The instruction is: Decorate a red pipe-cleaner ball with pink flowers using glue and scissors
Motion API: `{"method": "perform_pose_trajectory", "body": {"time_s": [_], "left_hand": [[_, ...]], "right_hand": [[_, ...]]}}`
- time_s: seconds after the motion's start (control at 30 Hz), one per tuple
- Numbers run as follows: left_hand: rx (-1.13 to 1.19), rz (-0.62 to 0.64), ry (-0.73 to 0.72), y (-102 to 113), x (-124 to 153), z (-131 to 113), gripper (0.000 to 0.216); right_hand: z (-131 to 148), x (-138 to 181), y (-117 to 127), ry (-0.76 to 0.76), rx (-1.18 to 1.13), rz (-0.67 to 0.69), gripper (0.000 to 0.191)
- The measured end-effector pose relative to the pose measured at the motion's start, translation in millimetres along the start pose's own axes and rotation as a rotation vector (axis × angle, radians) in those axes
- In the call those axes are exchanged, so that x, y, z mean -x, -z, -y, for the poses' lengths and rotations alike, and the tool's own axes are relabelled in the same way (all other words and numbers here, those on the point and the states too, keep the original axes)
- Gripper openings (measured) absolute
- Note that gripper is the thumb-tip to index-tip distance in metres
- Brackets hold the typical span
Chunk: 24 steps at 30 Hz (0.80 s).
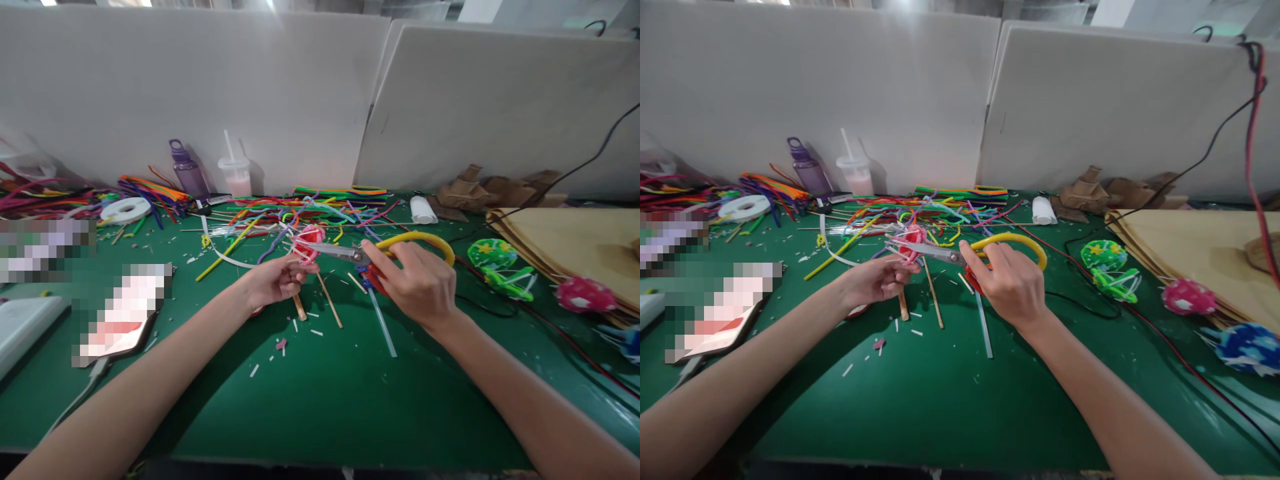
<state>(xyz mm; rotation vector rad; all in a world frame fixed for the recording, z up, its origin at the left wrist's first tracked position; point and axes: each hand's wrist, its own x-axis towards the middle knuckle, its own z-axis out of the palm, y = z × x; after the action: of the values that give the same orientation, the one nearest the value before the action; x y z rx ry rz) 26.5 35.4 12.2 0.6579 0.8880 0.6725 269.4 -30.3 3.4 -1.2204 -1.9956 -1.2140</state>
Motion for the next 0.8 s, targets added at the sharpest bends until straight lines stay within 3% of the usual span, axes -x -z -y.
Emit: {"method": "perform_pose_trajectory", "body": {"time_s": [0.17,0.43,0.57,0.8], "left_hand": [[0.002,0.040,0.022,0,0,1,0.022],[0.079,-0.005,-0.045,0,-1,-1,0.029],[0.111,-0.016,-0.063,-2,-1,-1,0.027],[0.106,0.002,-0.030,-2,-1,-2,0.024]], "right_hand": [[-1,1,-1,-0.059,-0.082,0.030,0.033],[-5,0,-12,-0.288,-0.279,0.067,0.034],[-3,-1,-12,-0.254,-0.368,0.119,0.035],[-3,-1,-7,-0.068,-0.380,0.155,0.042]]}}
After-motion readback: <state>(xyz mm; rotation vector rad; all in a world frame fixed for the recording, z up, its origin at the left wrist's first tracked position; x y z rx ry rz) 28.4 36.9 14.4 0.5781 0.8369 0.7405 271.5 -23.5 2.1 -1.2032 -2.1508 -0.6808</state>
